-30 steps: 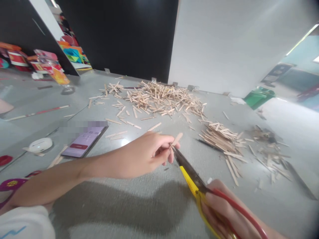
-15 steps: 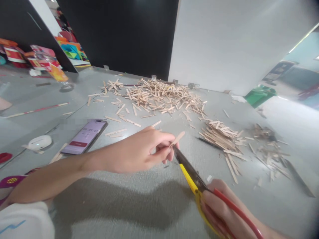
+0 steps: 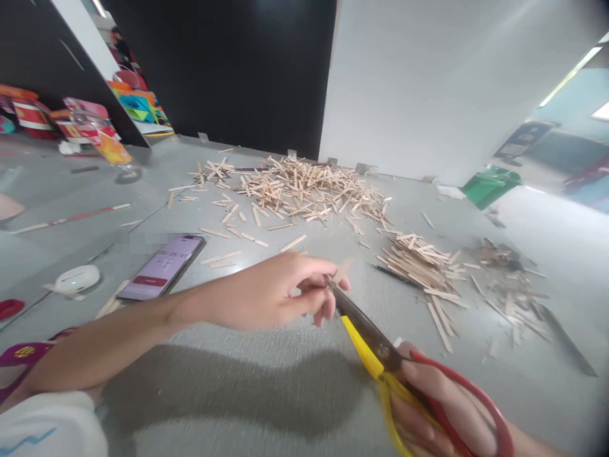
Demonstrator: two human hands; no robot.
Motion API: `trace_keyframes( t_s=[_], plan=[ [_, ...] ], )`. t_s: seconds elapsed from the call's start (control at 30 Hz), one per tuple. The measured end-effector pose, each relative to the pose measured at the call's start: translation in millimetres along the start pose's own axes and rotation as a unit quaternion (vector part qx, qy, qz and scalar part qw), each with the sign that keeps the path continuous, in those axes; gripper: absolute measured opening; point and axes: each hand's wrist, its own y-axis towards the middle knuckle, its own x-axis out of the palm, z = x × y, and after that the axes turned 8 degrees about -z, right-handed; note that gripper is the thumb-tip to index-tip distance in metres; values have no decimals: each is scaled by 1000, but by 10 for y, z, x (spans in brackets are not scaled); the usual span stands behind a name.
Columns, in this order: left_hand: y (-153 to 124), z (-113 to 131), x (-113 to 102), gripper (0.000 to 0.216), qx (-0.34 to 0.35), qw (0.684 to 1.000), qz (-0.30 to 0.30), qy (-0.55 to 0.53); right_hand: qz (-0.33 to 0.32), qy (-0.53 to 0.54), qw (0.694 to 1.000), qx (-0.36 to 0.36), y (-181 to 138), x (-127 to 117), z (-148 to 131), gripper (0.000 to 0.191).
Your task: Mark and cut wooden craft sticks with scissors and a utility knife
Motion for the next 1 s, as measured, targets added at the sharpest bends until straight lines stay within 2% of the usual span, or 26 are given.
trace_keyframes(
  t_s=[0.1,0.23,0.4,0.57,0.73,0.87,1.0],
  plan=[
    [-3,-5,-22,14,-16,999,30,-29,28,-88,995,-36,-62,8,-79,70],
    [-2,5,-47,13,-26,998,39,-33,36,-206,977,-30,-126,27,-180,71],
    [4,31,-17,5,-29,999,39,-9,59,-206,977,-14,-121,14,-133,69],
    [6,25,12,9,-18,999,39,9,85,-213,973,17,-102,3,-117,74],
    [1,6,-22,12,-21,996,35,77,81,-256,961,61,-102,15,-209,77],
    [-15,-25,-88,15,-21,990,29,133,127,-301,941,92,-84,89,-322,73],
    [-19,-49,-133,21,-7,986,25,165,139,-317,932,107,-77,137,-381,75]
  ],
)
